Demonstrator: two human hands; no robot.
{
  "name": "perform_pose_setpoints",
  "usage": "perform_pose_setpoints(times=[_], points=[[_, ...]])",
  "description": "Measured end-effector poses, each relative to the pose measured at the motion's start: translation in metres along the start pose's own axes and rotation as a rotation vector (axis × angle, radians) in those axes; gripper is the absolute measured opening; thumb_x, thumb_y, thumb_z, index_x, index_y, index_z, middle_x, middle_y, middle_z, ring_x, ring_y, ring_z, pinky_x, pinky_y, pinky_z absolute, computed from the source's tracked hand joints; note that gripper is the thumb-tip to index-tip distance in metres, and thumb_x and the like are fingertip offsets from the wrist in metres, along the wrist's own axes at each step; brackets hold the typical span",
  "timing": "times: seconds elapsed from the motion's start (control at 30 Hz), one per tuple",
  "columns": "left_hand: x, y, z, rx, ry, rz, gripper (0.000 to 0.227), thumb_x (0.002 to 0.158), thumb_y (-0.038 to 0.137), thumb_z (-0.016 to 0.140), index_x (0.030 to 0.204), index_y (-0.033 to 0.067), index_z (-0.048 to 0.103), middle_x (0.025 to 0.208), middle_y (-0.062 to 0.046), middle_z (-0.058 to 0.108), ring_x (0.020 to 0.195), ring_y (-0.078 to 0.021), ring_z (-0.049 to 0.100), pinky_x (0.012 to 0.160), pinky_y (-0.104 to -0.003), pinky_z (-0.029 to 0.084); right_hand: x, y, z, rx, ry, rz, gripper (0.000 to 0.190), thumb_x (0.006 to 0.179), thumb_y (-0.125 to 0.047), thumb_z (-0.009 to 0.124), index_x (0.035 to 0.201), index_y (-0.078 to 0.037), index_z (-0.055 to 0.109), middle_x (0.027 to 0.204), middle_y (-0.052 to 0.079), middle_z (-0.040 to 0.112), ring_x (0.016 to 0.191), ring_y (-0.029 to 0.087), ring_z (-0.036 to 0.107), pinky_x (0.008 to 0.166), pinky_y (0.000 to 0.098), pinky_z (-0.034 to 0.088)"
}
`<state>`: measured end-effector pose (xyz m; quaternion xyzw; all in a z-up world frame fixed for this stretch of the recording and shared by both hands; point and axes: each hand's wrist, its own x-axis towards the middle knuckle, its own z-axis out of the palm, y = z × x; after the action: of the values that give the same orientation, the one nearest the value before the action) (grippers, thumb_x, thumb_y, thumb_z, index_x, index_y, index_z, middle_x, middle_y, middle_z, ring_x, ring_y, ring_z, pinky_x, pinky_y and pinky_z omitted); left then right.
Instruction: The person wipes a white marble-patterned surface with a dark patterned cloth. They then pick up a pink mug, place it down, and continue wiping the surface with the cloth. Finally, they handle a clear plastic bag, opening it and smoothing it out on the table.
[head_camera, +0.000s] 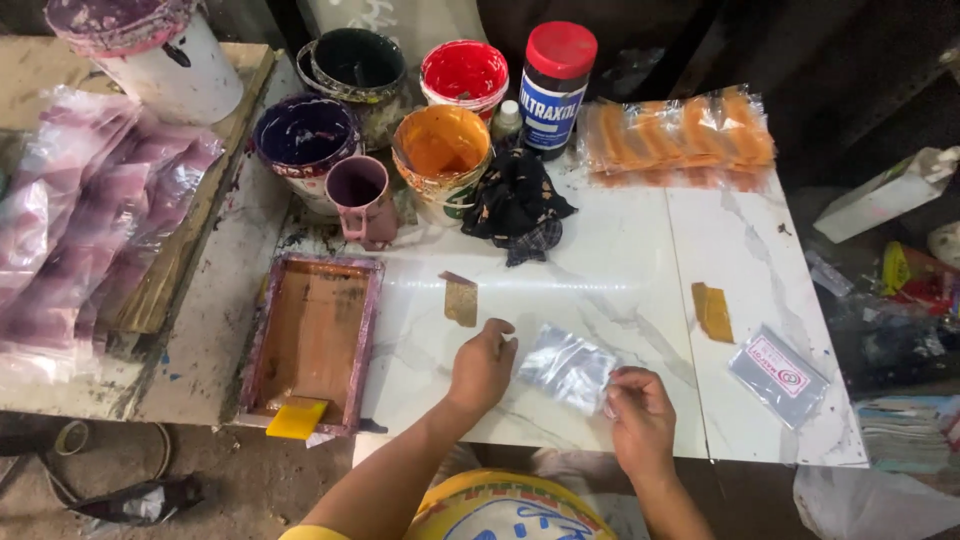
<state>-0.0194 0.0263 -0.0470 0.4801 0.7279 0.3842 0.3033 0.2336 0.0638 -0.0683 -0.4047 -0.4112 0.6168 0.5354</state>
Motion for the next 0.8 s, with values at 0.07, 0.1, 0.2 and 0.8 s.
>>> perform_pose_setpoints(times=[0.07, 0.1, 0.2, 0.8], points=[[-0.009, 0.005, -0.003, -0.024, 0.049, 0.046, 0.032, 0.101, 0.025, 0.058, 0.128, 0.0076, 0.058, 0.082, -0.008, 0.068, 0.071, -0.0266, 0.067, 0.063, -0.040, 0.053, 0.000, -0.019, 0.006, -0.057, 0.004, 0.028, 0.022, 0.085, 0.012, 0.058, 0.098, -0.004, 0.064, 0.114, 0.015, 0.065, 0.070, 0.019, 0.050, 0.063, 0.0313, 0.040], [-0.014, 0.007, -0.004, -0.042, 0.094, 0.091, 0.042, 0.099, 0.029, 0.060, 0.134, 0.0071, 0.058, 0.088, -0.006, 0.066, 0.076, -0.0241, 0.067, 0.067, -0.039, 0.055, -0.002, -0.027, 0.009, -0.110, 0.012, 0.059, 0.030, 0.084, 0.014, 0.055, 0.103, -0.007, 0.066, 0.123, 0.014, 0.069, 0.075, 0.019, 0.053, 0.067, 0.0296, 0.042], [-0.019, 0.003, 0.002, 0.194, 0.166, 0.501, 0.063, 0.093, 0.036, 0.073, 0.146, 0.0101, 0.052, 0.132, -0.019, 0.058, 0.117, -0.0382, 0.058, 0.083, -0.051, 0.058, 0.000, -0.030, 0.001, -0.148, -0.145, 0.141, 0.026, 0.085, 0.019, 0.052, 0.099, 0.002, 0.067, 0.106, 0.020, 0.073, 0.079, 0.021, 0.060, 0.060, 0.0287, 0.044], [0.014, 0.011, 0.041, 0.380, 0.182, 0.557, 0.027, 0.082, 0.028, 0.084, 0.075, 0.0094, 0.066, 0.082, -0.004, 0.054, 0.081, -0.0291, 0.049, 0.066, -0.044, 0.039, 0.004, -0.037, 0.020, -0.227, 0.067, 0.027, 0.030, 0.092, 0.010, 0.054, 0.118, -0.002, 0.063, 0.133, 0.013, 0.067, 0.068, 0.017, 0.051, 0.063, 0.0277, 0.043]])
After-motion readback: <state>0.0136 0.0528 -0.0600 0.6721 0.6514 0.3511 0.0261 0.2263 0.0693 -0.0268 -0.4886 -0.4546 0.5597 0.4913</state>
